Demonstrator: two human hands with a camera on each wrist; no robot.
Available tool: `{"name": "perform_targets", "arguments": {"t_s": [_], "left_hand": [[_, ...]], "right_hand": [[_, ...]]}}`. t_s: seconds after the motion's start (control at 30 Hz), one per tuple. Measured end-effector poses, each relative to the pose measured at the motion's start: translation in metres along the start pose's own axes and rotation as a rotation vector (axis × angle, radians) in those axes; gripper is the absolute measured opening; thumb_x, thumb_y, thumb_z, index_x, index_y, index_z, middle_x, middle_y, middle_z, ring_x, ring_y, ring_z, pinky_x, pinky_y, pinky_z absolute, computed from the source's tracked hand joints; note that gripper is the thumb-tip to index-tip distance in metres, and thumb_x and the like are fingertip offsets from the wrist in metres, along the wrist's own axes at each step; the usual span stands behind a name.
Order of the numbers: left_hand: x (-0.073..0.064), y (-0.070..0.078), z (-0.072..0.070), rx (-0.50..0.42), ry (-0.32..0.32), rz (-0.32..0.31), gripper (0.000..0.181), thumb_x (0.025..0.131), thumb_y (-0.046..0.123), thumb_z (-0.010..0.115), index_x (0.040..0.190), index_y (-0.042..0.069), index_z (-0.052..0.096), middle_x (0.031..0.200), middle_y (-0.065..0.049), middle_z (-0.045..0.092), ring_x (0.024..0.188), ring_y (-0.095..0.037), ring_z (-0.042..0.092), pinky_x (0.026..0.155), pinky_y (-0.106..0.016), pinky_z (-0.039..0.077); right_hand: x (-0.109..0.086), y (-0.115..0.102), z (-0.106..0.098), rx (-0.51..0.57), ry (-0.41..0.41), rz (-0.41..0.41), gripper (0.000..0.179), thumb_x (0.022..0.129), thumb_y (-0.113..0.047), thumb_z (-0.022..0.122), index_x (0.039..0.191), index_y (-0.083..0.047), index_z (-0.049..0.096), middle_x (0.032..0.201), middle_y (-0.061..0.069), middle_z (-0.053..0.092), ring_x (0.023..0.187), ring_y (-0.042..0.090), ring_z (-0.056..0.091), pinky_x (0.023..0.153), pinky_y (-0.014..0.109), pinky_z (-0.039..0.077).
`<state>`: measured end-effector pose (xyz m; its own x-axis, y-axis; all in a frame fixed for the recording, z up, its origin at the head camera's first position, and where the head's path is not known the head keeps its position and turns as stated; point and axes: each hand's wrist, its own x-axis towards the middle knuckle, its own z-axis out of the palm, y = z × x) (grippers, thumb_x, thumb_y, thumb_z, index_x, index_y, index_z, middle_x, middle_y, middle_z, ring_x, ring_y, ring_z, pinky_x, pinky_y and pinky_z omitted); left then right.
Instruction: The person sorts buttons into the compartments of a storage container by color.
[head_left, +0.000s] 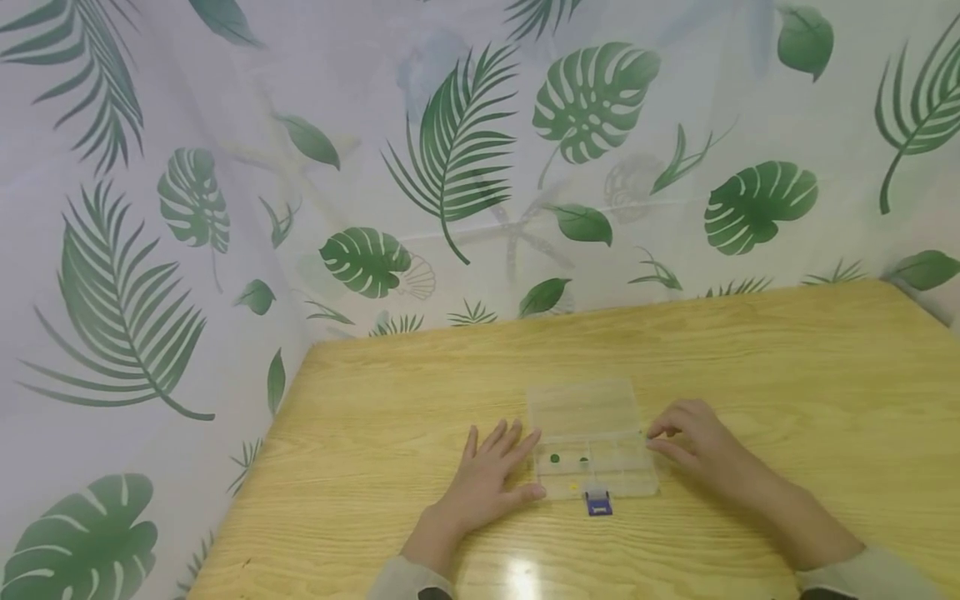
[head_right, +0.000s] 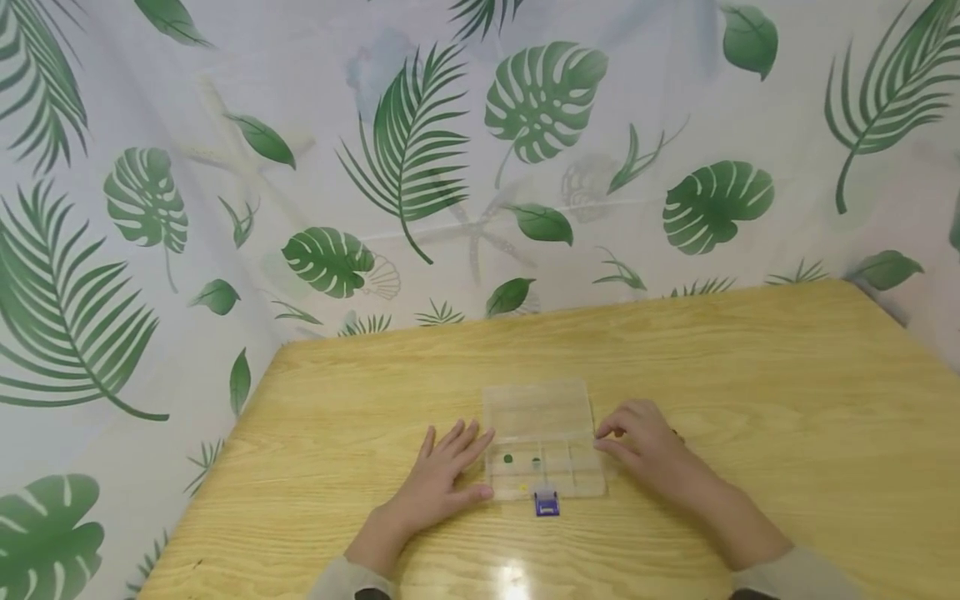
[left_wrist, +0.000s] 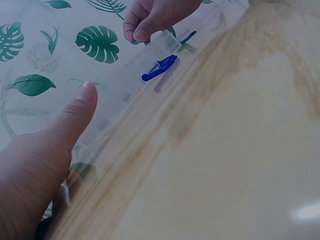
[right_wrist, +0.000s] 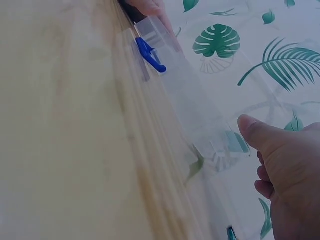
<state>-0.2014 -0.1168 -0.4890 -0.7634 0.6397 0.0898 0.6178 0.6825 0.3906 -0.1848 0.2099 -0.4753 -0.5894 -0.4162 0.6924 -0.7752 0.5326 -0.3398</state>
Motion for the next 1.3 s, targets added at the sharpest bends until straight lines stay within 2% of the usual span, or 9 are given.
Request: {"name": "perform_targets", "arguments": {"t_s": [0.07, 0.3, 0.47, 0.57, 0.8, 1.0, 1.07, 1.13, 1.3], "left_hand": [[0.000, 0.000, 0.000, 0.000, 0.001, 0.002, 0.076, 0.088, 0.071, 0.028, 0.151, 0.030, 0.020, 0.157, -0.008, 0.019, 0.146, -0.029, 0.011, 0.112, -0.061, -0.004], [0.000, -0.001, 0.000, 0.009, 0.005, 0.002, 0.078, 0.087, 0.073, 0.026, 0.151, 0.030, 0.020, 0.157, -0.008, 0.019, 0.146, -0.029, 0.011, 0.112, -0.062, -0.003], [0.001, -0.001, 0.002, 0.014, 0.004, 0.005, 0.077, 0.087, 0.073, 0.025, 0.151, 0.031, 0.019, 0.157, -0.008, 0.019, 0.146, -0.028, 0.011, 0.112, -0.062, -0.003], [0.001, -0.001, 0.002, 0.017, 0.005, 0.005, 0.077, 0.087, 0.073, 0.026, 0.151, 0.031, 0.019, 0.157, -0.008, 0.020, 0.146, -0.029, 0.011, 0.112, -0.062, -0.003], [0.001, -0.001, 0.001, 0.014, -0.001, -0.003, 0.079, 0.086, 0.075, 0.023, 0.151, 0.031, 0.019, 0.157, -0.008, 0.019, 0.146, -0.028, 0.010, 0.112, -0.061, -0.004], [0.000, -0.001, 0.001, 0.015, 0.004, -0.002, 0.079, 0.086, 0.075, 0.022, 0.151, 0.030, 0.019, 0.157, -0.008, 0.019, 0.146, -0.029, 0.011, 0.112, -0.062, -0.003], [0.000, 0.000, 0.001, 0.016, 0.002, -0.002, 0.079, 0.086, 0.075, 0.022, 0.151, 0.030, 0.019, 0.157, -0.008, 0.019, 0.146, -0.029, 0.010, 0.112, -0.062, -0.003], [0.001, 0.000, 0.001, 0.018, 0.001, 0.000, 0.080, 0.086, 0.075, 0.023, 0.151, 0.030, 0.019, 0.157, -0.008, 0.019, 0.146, -0.029, 0.011, 0.112, -0.062, -0.003], [0.001, 0.000, 0.001, 0.018, -0.005, -0.008, 0.079, 0.086, 0.075, 0.024, 0.151, 0.030, 0.019, 0.157, -0.007, 0.019, 0.146, -0.028, 0.010, 0.112, -0.061, -0.004]], "right_hand": [[0.004, -0.002, 0.004, 0.010, 0.000, -0.007, 0.022, 0.072, -0.001, 0.073, 0.088, -0.011, 0.061, 0.086, -0.008, 0.055, 0.083, 0.005, 0.043, 0.072, 0.018, 0.036], [0.020, -0.017, 0.018, 0.031, -0.085, 0.101, 0.023, 0.076, 0.000, 0.072, 0.088, -0.014, 0.060, 0.088, -0.011, 0.055, 0.084, 0.005, 0.042, 0.070, 0.023, 0.039], [0.028, -0.018, 0.029, -0.007, -0.027, -0.014, 0.010, 0.082, -0.012, 0.070, 0.085, -0.010, 0.061, 0.083, -0.007, 0.055, 0.079, 0.008, 0.045, 0.068, 0.022, 0.040], [0.029, -0.017, 0.033, -0.022, 0.006, -0.057, 0.014, 0.088, -0.023, 0.064, 0.085, -0.010, 0.061, 0.082, -0.006, 0.055, 0.077, 0.009, 0.046, 0.067, 0.020, 0.040], [0.027, -0.019, 0.034, -0.037, -0.013, 0.008, 0.018, 0.073, -0.010, 0.076, 0.086, -0.009, 0.063, 0.083, -0.006, 0.054, 0.078, 0.008, 0.043, 0.064, 0.019, 0.040], [0.026, -0.014, 0.035, -0.003, 0.056, -0.050, 0.028, 0.086, -0.034, 0.064, 0.085, -0.006, 0.063, 0.080, -0.003, 0.055, 0.076, 0.008, 0.043, 0.065, 0.018, 0.039], [0.024, -0.013, 0.034, 0.013, 0.061, -0.053, 0.028, 0.086, -0.034, 0.065, 0.085, -0.006, 0.063, 0.081, -0.003, 0.056, 0.077, 0.008, 0.043, 0.066, 0.016, 0.039], [0.022, -0.014, 0.032, 0.009, 0.050, -0.027, 0.023, 0.079, -0.025, 0.074, 0.086, -0.006, 0.064, 0.082, -0.004, 0.057, 0.077, 0.008, 0.045, 0.066, 0.016, 0.041], [0.017, -0.020, 0.022, 0.005, -0.035, 0.206, 0.023, 0.069, -0.007, 0.080, 0.086, -0.010, 0.065, 0.084, -0.008, 0.057, 0.079, 0.005, 0.045, 0.066, 0.020, 0.045]]}}
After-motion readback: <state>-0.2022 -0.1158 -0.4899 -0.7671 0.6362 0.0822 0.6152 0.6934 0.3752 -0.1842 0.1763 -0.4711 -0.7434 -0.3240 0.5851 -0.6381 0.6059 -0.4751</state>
